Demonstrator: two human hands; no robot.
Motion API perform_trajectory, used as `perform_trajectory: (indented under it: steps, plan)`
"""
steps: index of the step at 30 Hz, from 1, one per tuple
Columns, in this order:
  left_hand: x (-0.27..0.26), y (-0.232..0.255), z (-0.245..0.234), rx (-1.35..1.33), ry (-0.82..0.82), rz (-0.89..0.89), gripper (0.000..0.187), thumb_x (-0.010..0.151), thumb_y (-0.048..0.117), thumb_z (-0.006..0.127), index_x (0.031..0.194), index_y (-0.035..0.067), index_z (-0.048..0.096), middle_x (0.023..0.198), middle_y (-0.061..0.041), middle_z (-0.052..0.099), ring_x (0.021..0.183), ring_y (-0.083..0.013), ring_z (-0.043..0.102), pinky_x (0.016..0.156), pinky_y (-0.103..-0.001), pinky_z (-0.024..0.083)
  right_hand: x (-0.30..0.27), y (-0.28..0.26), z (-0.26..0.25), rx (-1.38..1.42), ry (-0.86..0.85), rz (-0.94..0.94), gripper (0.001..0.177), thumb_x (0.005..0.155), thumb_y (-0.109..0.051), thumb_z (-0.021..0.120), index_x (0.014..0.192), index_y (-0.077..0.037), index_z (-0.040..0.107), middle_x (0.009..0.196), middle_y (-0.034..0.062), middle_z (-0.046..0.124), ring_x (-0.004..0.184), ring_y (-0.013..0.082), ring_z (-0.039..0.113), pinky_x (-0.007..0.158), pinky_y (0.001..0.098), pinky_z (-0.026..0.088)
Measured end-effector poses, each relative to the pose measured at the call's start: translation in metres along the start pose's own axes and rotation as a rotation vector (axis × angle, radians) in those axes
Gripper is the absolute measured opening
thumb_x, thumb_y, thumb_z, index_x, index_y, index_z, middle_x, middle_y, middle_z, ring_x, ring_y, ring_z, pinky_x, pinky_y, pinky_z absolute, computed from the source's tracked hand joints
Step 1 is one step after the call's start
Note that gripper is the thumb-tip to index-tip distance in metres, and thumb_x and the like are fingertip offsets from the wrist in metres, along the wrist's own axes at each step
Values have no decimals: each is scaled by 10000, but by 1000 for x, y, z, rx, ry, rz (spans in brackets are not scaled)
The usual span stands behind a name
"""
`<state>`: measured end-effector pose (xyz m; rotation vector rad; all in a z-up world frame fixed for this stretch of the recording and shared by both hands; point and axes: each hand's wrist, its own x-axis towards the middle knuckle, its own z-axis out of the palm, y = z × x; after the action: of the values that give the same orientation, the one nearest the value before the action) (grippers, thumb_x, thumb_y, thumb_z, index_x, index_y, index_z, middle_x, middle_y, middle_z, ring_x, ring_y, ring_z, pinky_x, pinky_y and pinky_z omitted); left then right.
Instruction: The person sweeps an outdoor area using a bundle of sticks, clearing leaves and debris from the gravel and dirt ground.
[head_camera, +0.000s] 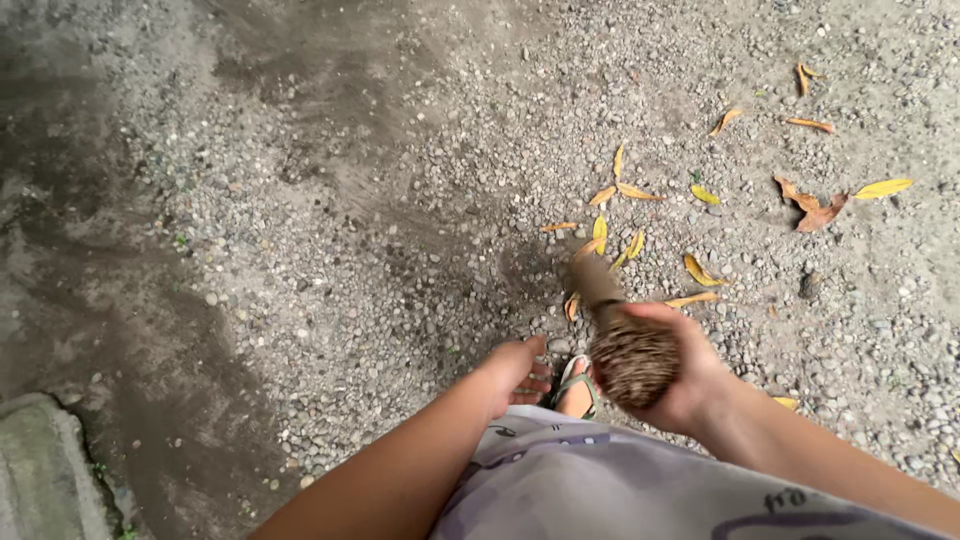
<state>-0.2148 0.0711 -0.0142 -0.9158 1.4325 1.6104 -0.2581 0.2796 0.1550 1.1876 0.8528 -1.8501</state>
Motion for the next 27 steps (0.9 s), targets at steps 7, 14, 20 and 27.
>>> perform_trajectory:
  steps: [7,14,20,27]
  plan:
    - [-4,7,-14,38,48,14,449,1006,497,472,1241,137,603,1068,-52,661,860,-195,663,771,-407,533,67,3,29,-132,-117,235,404,789,-340,743,1058,-49,668,902,147,721,777,309,685,709,397,591]
    - [-5,-6,-34,48,31,-17,531,997,486,498,1391,132,540,1314,-107,653,976,-230,661,831,-425,537,32,-24,-61,246,370,-144,285,930,-331,613,1190,-218,645,1102,90,719,1005,222,703,842,341,630]
    - [-6,-20,-73,1,20,12,548,1004,482,501,1411,117,540,1297,-111,657,978,-224,673,820,-417,550,33,-13,-32,36,333,-225,350,877,-363,545,1205,-254,602,1129,31,707,983,235,656,836,431,558]
    - [-39,-42,-123,-24,77,-39,525,1029,537,446,1308,117,594,1140,-87,701,907,-236,682,755,-403,544,50,83,47,-223,-66,163,292,784,-381,649,880,-106,658,800,140,683,663,346,646,612,482,563]
